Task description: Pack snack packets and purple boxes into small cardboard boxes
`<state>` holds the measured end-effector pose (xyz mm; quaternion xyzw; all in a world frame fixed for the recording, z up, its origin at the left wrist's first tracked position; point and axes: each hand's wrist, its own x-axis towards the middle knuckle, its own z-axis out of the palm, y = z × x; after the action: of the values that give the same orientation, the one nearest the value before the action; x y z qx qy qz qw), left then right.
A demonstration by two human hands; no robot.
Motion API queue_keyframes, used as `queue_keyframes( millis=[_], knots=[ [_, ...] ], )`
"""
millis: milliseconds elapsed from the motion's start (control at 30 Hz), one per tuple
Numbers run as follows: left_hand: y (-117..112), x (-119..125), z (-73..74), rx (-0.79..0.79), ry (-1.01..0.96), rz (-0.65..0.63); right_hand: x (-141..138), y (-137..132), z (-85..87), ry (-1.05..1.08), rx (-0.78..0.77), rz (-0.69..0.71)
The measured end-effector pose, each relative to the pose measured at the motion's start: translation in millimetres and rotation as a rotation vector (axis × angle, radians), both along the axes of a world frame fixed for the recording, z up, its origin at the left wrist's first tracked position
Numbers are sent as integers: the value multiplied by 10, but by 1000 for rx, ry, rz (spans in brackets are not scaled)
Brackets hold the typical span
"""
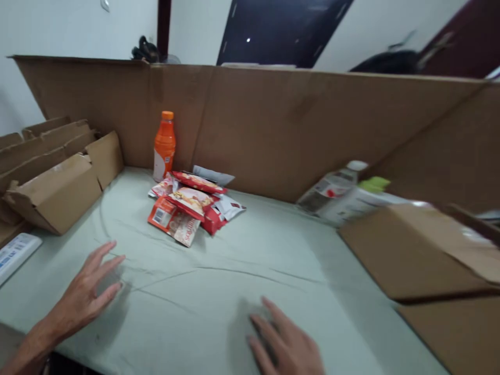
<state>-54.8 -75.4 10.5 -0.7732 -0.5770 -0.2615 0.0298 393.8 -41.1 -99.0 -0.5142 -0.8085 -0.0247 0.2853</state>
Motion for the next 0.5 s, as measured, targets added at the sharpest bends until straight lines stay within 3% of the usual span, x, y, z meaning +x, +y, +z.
queue_keyframes(
  millis=[100, 167, 233, 333, 433, 500],
  knots=[
    [93, -397, 375, 234, 27, 220, -783, 7, -88, -5, -30, 252],
    [184, -717, 635, 339, 24, 387, -1044, 17, -57, -26, -19, 332],
    [302, -1039, 853, 351, -13, 522, -1128, 32, -7, -36, -8, 354],
    [523, -1382, 1058, 270, -57, 588, -1111, 36, 61, -24, -29, 349],
    [688, -1462, 1135, 158, -79, 593, -1111, 17, 111, -21, -76, 319],
    [682, -1413, 1129, 109, -79, 588, -1135, 7, 131, -24, -115, 291]
  ],
)
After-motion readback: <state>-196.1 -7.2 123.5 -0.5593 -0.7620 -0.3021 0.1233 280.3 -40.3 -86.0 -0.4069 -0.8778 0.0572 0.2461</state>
